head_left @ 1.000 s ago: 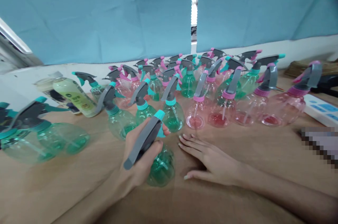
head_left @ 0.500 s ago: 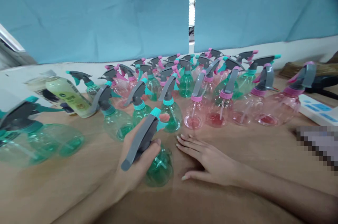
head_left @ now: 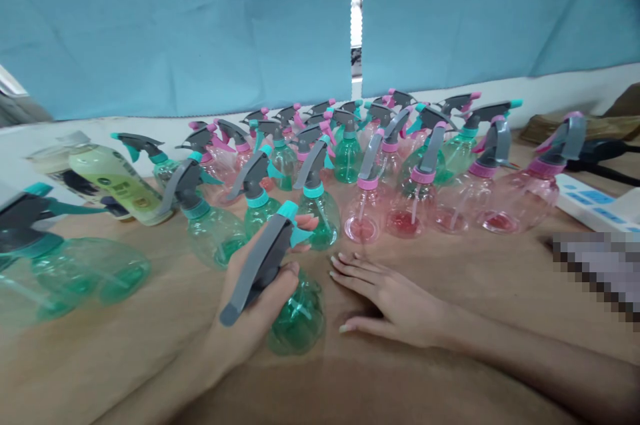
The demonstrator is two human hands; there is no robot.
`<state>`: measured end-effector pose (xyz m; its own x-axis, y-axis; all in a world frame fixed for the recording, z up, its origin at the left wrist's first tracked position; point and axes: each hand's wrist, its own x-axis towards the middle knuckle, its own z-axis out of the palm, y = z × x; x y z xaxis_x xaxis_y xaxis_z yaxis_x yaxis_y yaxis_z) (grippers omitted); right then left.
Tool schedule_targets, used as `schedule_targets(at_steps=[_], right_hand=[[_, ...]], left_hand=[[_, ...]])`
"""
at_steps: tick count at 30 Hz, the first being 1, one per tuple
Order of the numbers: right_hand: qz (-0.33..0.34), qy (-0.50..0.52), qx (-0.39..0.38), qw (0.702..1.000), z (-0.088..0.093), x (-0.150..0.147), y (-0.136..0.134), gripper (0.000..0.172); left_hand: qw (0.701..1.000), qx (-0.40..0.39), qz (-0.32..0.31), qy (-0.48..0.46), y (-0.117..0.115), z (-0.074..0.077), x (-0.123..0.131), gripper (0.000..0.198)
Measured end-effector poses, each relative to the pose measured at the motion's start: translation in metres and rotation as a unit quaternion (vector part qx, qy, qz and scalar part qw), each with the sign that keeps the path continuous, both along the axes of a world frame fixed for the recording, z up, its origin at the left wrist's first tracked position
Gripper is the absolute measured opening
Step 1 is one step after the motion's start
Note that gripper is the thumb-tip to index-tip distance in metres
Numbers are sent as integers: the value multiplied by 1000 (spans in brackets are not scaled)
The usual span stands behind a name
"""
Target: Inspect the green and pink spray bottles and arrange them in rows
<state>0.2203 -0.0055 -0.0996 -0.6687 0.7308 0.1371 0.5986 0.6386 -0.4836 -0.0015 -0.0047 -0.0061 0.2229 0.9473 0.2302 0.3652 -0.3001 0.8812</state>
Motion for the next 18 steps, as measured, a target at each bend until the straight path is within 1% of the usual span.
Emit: schedule_targets(at_steps=[7, 13, 18], right_hand=[[-2, 12, 8, 1000, 2, -2, 0, 71], [0, 6, 6, 1000, 2, -1, 0, 70], [5, 4, 14, 1000, 1, 0, 1, 69]], left_hand=[[1000, -10, 0, 1, 1, 2, 3, 39], [1000, -17, 17, 18, 1, 6, 4, 35], [1000, 3, 1, 12, 1, 5, 3, 32]])
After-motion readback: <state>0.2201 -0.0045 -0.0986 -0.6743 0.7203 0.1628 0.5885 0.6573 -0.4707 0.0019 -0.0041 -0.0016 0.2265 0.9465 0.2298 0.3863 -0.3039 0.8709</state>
